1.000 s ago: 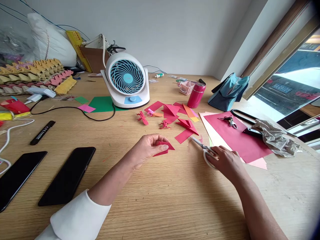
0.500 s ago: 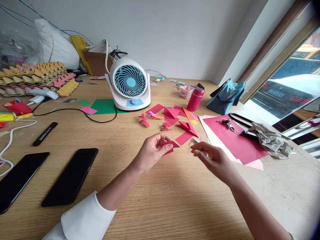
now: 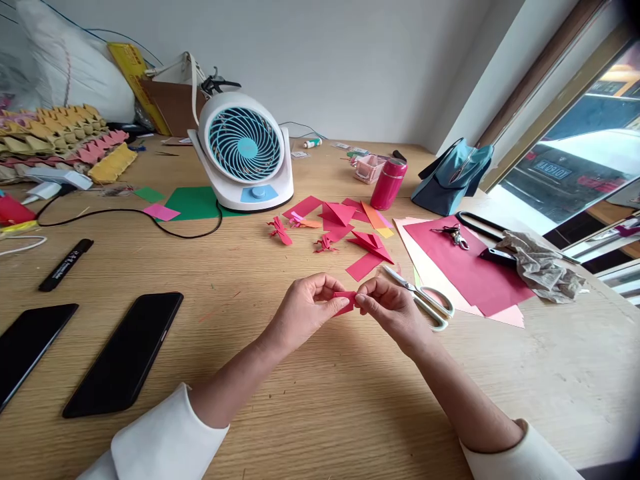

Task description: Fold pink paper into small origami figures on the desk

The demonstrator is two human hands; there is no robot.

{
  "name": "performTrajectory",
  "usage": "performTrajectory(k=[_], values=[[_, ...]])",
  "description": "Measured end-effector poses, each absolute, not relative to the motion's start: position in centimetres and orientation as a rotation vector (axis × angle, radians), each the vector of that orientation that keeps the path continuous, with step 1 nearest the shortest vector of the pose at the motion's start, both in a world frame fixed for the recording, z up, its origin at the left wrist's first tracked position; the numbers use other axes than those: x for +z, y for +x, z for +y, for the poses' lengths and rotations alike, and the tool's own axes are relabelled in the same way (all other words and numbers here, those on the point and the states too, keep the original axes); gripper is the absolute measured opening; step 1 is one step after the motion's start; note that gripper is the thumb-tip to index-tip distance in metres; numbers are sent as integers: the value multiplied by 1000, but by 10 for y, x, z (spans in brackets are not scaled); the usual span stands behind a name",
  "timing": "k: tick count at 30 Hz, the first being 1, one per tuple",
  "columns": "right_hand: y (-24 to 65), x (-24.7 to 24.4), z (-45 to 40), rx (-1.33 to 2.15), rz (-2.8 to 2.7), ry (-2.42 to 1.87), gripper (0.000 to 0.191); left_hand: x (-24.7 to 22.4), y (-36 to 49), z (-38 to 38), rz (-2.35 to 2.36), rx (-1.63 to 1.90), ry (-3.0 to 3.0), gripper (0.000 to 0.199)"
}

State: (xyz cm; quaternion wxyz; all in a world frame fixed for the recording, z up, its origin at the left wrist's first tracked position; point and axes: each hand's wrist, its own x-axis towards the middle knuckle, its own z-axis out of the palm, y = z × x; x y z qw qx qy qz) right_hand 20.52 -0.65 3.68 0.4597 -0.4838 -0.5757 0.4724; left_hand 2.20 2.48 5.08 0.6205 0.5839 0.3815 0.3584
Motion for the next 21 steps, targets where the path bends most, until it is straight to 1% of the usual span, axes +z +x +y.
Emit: performTrajectory(k=[5, 7, 10, 12, 15, 21], values=[[208, 29, -10, 1156, -1424, -1084, 25, 45, 21, 27, 1052, 820, 1531, 11], [209, 30, -13, 1094, -1517, -1056, 18, 43, 21, 28, 1097, 810, 1559, 12], [211, 35, -15, 923, -1694, -1135, 9, 42, 22, 29, 1111, 787, 1537, 13], [211, 37, -14, 824, -1752, -1190, 8, 42, 23, 28, 1105, 758, 1514, 14], [211, 38, -13, 782, -1751, -1219, 10, 44, 24, 26, 1097, 730, 1537, 12], [208, 29, -13, 906, -1597, -1260, 14, 46, 26, 21, 1067, 734, 1657, 10]])
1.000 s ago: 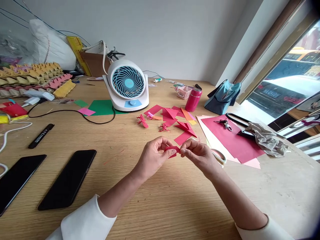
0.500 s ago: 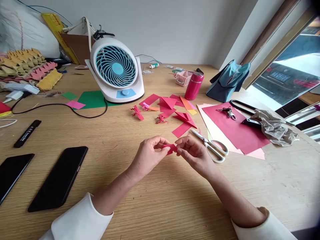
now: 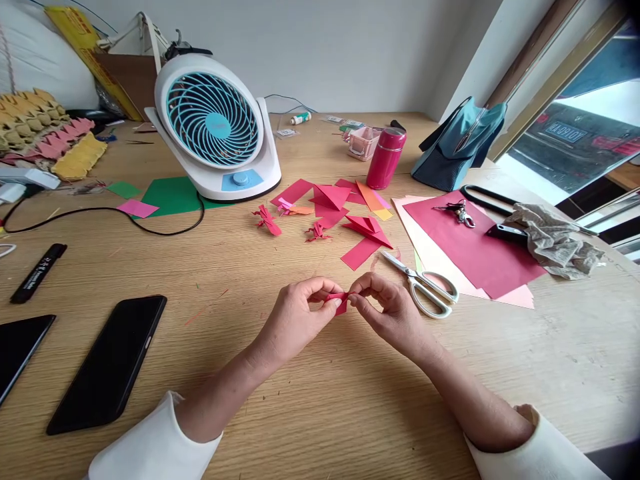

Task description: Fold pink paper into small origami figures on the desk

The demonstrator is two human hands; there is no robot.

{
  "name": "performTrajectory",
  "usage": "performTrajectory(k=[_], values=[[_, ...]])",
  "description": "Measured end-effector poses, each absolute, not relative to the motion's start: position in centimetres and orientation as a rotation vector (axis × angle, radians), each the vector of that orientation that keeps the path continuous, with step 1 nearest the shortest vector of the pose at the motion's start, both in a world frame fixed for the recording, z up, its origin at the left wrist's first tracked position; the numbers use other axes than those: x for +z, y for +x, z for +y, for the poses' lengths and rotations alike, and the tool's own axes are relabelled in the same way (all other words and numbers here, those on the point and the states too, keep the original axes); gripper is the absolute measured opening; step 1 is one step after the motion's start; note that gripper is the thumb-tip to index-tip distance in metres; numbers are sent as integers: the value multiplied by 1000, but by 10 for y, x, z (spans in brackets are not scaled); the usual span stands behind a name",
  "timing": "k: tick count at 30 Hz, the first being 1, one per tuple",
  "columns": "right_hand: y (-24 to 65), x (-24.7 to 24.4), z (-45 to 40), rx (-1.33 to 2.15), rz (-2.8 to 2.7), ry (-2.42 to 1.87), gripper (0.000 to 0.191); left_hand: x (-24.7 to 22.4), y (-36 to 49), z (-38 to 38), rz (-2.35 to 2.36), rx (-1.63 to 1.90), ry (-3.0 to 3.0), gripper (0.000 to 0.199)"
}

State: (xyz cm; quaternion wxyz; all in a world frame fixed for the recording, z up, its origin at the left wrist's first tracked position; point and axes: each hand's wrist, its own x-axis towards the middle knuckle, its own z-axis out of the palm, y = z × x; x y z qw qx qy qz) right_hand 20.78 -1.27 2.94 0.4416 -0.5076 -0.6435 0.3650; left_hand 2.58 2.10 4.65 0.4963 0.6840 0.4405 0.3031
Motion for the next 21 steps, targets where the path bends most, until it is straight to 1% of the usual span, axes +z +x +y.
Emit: performTrajectory(k=[9, 16, 21], values=[[206, 18, -11, 1083, -1421, -1194, 20, 44, 27, 18, 1081, 759, 1739, 5], [206, 17, -10, 1250, -1406, -1193, 32, 43, 29, 17, 1096, 804, 1779, 3], [204, 20, -13, 1136, -1440, -1239, 36, 43, 30, 17, 1066, 833, 1780, 4]])
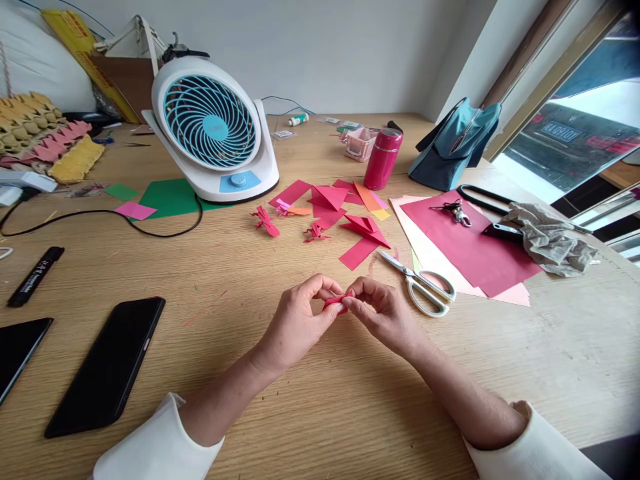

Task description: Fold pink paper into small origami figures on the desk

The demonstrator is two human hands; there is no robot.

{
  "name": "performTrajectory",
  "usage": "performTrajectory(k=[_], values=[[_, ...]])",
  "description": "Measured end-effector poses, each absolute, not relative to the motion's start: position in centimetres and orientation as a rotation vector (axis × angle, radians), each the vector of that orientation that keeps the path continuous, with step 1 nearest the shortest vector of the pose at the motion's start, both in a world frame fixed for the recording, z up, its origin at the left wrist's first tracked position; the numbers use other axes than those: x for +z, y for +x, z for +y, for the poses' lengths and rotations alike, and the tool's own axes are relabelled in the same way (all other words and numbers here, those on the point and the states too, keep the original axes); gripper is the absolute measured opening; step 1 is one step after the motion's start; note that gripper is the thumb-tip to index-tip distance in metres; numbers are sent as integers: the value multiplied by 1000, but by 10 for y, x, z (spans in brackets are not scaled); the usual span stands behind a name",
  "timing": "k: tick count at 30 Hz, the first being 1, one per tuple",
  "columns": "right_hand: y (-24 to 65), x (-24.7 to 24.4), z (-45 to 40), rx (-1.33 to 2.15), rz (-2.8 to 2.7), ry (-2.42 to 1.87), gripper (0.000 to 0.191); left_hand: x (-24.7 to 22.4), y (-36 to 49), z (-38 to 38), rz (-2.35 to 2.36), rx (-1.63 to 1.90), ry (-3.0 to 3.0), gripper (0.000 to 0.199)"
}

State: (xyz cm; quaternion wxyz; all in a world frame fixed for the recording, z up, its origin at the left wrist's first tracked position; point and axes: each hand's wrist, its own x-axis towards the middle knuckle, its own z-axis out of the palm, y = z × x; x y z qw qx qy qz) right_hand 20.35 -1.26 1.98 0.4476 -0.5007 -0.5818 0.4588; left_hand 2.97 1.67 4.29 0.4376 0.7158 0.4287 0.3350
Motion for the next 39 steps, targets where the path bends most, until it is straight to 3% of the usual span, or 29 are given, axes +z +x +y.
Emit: performTrajectory(k=[8, 22, 32, 39], values=[[203, 19, -12, 1216, -1354, -1188, 40, 37, 29, 19, 982, 811, 1683, 7], [189, -4, -14, 1206, -1298, -1100, 26, 31, 37, 17, 872, 912, 958, 20], [191, 10, -18, 965, -1431, -1216, 20, 27, 31, 18, 1044, 926, 1436, 15], [190, 1, -16, 1238, -1314, -1113, 29, 29, 34, 16, 941, 914, 1213, 16]])
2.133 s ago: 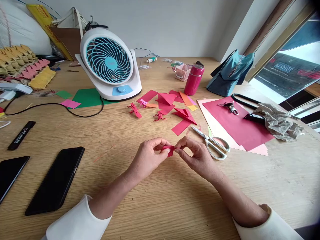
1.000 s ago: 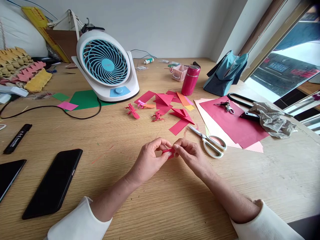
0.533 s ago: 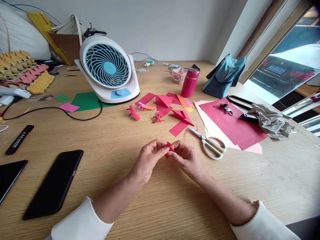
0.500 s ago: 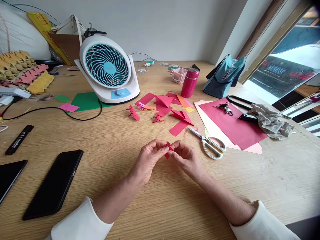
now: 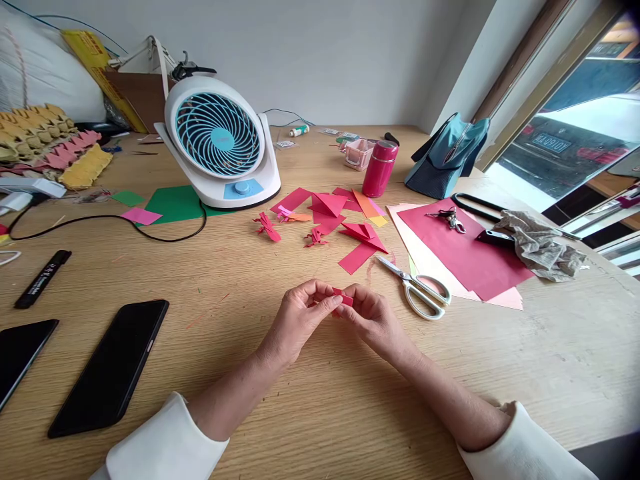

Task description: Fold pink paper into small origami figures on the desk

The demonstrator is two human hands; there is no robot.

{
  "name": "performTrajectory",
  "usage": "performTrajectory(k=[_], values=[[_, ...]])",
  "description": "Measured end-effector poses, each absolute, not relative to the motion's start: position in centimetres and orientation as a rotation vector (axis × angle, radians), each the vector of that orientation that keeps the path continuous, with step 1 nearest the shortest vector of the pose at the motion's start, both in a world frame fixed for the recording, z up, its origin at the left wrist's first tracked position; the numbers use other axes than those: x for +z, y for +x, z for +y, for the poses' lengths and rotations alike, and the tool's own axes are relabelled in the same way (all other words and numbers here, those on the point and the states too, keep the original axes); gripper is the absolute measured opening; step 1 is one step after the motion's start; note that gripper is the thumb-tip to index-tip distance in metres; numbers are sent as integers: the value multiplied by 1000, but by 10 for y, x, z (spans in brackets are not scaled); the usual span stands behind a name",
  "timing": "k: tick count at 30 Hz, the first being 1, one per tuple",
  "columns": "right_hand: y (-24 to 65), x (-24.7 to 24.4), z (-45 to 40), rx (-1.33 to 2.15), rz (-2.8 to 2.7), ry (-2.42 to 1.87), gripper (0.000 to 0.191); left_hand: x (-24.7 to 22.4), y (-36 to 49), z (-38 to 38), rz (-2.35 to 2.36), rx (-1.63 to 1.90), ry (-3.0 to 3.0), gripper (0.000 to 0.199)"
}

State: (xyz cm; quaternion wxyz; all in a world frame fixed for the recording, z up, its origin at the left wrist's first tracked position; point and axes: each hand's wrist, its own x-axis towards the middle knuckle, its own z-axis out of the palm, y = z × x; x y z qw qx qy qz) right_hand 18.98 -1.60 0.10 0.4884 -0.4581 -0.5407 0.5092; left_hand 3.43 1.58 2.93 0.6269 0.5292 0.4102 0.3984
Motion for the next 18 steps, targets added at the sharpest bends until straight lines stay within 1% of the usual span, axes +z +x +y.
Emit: performTrajectory(k=[7, 13, 18], values=[[190, -2, -15, 1227, -1296, -1101, 33, 28, 31, 18, 989, 941, 1402, 18], [189, 2, -16, 1264, -1233, -1085, 39, 27, 32, 18, 987, 939, 1419, 20], [190, 0, -17, 1251, -1255, -1078, 36, 26, 32, 18, 968, 933, 1417, 23]])
